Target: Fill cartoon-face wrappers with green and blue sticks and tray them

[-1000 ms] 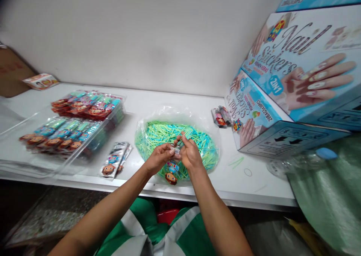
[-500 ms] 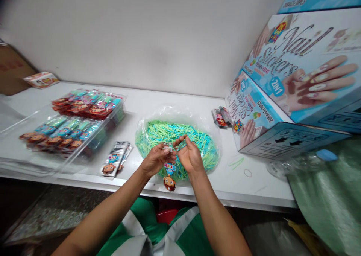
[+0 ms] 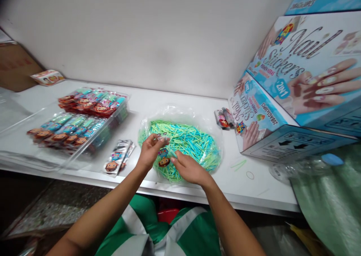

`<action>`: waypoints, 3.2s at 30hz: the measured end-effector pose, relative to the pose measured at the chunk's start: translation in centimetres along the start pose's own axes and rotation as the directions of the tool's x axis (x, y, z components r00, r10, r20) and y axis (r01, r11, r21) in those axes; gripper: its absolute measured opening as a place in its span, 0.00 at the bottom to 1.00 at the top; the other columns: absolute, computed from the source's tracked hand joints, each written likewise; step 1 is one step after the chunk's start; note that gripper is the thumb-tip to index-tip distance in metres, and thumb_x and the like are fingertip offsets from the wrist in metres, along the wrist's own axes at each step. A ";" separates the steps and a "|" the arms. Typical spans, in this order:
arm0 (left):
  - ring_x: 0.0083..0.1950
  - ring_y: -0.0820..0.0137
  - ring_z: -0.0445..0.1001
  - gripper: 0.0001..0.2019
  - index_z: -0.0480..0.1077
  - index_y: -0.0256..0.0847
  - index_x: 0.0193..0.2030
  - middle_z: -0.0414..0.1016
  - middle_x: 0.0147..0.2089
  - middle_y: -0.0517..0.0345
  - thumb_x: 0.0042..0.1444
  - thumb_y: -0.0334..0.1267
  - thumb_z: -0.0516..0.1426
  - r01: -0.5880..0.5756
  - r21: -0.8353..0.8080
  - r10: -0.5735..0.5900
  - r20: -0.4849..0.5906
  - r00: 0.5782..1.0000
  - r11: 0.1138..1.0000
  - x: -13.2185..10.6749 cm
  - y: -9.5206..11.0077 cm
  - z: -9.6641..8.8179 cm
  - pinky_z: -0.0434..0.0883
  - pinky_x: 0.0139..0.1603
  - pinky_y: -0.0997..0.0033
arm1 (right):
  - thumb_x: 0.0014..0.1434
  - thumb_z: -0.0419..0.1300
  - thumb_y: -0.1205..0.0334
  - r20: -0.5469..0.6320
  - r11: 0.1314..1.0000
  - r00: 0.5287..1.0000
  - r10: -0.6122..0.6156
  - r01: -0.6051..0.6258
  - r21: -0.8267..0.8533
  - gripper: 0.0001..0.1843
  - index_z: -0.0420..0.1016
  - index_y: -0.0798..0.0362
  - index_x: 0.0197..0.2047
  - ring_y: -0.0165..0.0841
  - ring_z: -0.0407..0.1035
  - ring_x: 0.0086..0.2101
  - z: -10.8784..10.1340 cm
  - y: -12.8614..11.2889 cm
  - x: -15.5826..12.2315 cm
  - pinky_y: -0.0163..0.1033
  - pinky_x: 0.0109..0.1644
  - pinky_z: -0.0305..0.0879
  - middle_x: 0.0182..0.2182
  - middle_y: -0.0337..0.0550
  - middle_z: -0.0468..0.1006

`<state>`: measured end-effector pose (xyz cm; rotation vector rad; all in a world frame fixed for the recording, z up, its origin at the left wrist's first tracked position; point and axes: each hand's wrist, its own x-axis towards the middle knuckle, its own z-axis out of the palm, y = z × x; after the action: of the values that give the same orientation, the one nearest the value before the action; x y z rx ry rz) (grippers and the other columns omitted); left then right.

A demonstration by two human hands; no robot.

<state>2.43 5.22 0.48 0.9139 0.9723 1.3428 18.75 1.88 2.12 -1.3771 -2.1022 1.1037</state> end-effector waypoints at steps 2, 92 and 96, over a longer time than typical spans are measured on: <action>0.41 0.67 0.75 0.11 0.64 0.41 0.30 0.75 0.33 0.58 0.49 0.43 0.61 -0.086 0.077 0.082 0.053 0.995 0.993 -0.3 -0.2 0.6 0.69 0.46 0.68 | 0.62 0.46 0.55 0.029 0.975 0.999 -0.014 0.020 -0.223 0.12 0.60 0.50 0.30 0.32 0.62 0.26 0.3 -0.3 0.1 0.36 0.29 0.53 0.24 0.39 0.67; 0.23 0.73 0.71 0.20 0.64 0.35 0.35 0.74 0.29 0.55 0.48 0.52 0.60 0.380 0.072 -0.376 0.395 0.838 0.922 -4.3 1.1 -0.4 0.64 0.19 0.77 | 0.58 0.55 0.51 0.048 0.955 0.998 -0.045 0.029 0.294 0.15 0.69 0.56 0.38 0.24 0.57 0.22 -3.4 -0.9 2.2 0.32 0.26 0.55 0.23 0.34 0.64; 0.23 0.73 0.71 0.20 0.65 0.36 0.38 0.74 0.30 0.56 0.48 0.52 0.60 0.381 0.067 -0.377 0.378 0.845 0.922 -4.5 1.0 -0.2 0.63 0.19 0.78 | 0.54 0.58 0.53 0.020 0.912 1.000 0.011 -0.018 0.410 0.13 0.70 0.56 0.32 0.23 0.59 0.21 -2.6 -0.5 1.9 0.31 0.23 0.54 0.22 0.34 0.65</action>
<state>1.93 0.75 1.46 0.8790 0.7845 0.7906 19.43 4.48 3.97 -1.1804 -1.7355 1.4670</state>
